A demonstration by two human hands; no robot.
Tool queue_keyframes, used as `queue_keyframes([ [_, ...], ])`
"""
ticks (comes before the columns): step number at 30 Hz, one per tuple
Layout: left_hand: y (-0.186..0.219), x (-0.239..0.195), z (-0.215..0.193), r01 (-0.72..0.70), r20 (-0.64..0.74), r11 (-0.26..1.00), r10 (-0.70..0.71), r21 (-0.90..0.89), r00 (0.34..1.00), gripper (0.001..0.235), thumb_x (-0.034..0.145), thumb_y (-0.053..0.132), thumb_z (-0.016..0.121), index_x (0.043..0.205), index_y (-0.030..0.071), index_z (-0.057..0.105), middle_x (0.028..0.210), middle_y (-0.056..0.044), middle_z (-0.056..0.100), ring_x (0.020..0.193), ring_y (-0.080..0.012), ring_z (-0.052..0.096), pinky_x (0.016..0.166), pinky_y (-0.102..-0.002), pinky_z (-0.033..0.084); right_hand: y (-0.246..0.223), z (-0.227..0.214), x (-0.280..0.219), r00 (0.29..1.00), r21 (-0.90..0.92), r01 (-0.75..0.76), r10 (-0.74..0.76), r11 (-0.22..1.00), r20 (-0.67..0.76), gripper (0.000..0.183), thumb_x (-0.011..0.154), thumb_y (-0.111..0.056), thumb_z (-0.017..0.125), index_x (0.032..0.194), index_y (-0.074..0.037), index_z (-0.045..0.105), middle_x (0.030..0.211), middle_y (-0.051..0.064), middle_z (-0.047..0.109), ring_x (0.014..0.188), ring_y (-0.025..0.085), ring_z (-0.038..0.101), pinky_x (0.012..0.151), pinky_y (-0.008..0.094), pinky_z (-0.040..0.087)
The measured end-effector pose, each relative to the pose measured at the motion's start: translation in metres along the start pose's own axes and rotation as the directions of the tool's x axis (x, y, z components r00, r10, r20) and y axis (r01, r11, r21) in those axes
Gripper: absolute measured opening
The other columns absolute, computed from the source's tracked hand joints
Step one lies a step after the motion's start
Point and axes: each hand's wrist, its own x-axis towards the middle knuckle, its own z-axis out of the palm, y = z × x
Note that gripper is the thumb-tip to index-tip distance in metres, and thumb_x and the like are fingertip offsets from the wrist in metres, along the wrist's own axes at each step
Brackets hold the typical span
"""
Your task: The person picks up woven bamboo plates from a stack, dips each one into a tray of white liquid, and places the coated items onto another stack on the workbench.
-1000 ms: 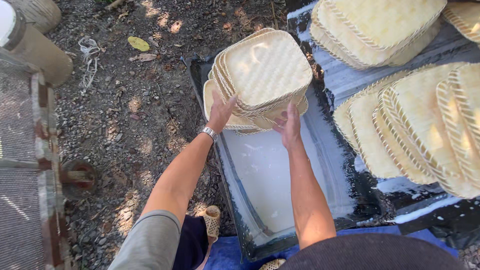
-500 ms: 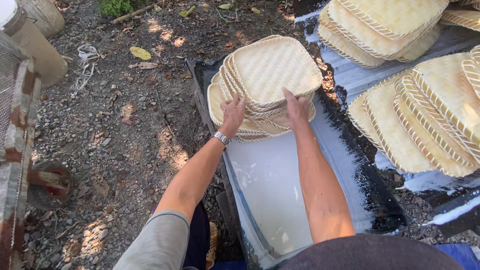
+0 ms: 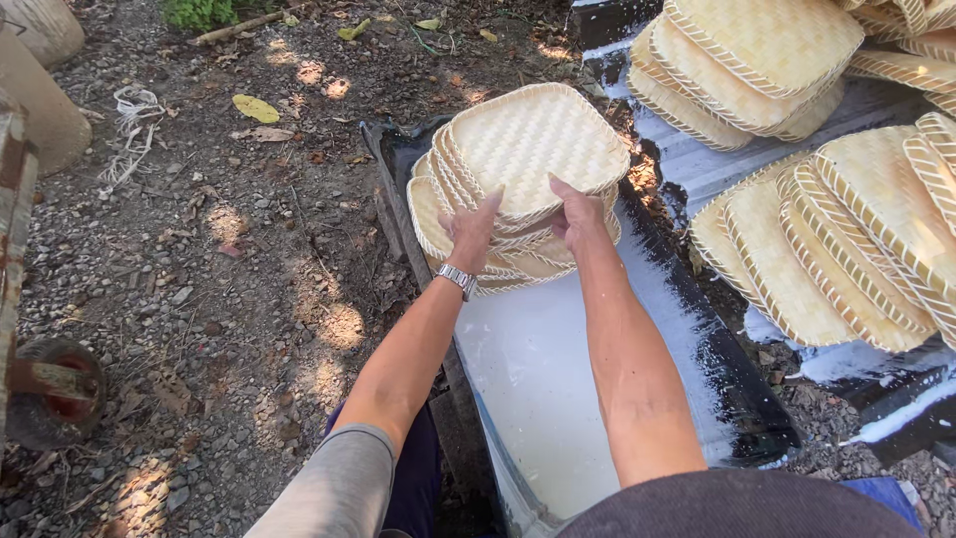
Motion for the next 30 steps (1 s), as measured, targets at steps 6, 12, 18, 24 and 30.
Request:
queue_keyframes([
  [6,0.004,-0.009,-0.008,0.0,-0.049,1.0,0.002,0.028,0.999,0.095,0.076,0.064,0.069,0.136,-0.009,0.057,0.159,-0.038,0.006,0.151,-0.0531,0.001,0.123,-0.06,0.011,0.008,0.019,-0.004,0.949,0.048,0.314,-0.314,0.948,-0.006,0.052,0.069,-0.003,0.082,0.116,0.012,0.066,0.112,0.021,0.073,0.097,0.029,0.072,0.088,0.04,0.057],
  [12,-0.012,0.001,0.012,-0.023,-0.139,0.976,0.053,0.215,0.989,0.093,0.078,0.064,0.068,0.139,-0.005,0.054,0.165,-0.029,-0.001,0.153,-0.0477,-0.007,0.114,-0.071,0.012,0.016,0.012,-0.005,0.9,0.311,0.412,-0.436,0.856,0.009,0.058,0.067,0.006,0.077,0.122,0.003,0.06,0.115,0.015,0.07,0.101,0.028,0.071,0.083,0.035,0.06],
  [18,0.0,0.004,0.004,-0.142,-0.024,0.86,0.176,0.491,0.984,0.086,0.093,0.07,0.058,0.138,-0.003,0.058,0.162,-0.029,0.024,0.154,-0.0444,0.011,0.117,-0.078,0.011,0.041,-0.012,0.012,0.958,0.216,0.286,-0.278,0.934,-0.067,0.053,0.071,0.001,0.08,0.122,0.003,0.066,0.11,0.014,0.073,0.091,0.026,0.07,0.069,0.035,0.056],
  [24,0.016,-0.015,-0.008,-0.099,0.019,0.918,0.1,0.384,0.995,0.081,0.082,0.068,0.065,0.133,0.004,0.062,0.162,-0.028,0.017,0.153,-0.0459,0.008,0.114,-0.075,0.013,0.049,-0.024,0.016,0.99,0.206,0.002,0.027,0.979,-0.138,0.061,0.071,-0.004,0.081,0.125,-0.002,0.054,0.099,0.008,0.061,0.085,0.022,0.058,0.068,0.043,0.047],
  [30,-0.009,-0.007,-0.018,-0.309,0.136,0.813,0.278,0.494,0.951,0.044,0.098,0.043,0.051,0.127,0.013,0.065,0.142,-0.02,0.048,0.14,-0.0457,0.03,0.119,-0.064,0.021,0.032,0.008,-0.014,0.891,0.245,0.451,-0.448,0.858,-0.073,0.066,0.063,0.0,0.08,0.123,0.011,0.054,0.113,0.019,0.066,0.1,0.03,0.068,0.089,0.037,0.056],
])
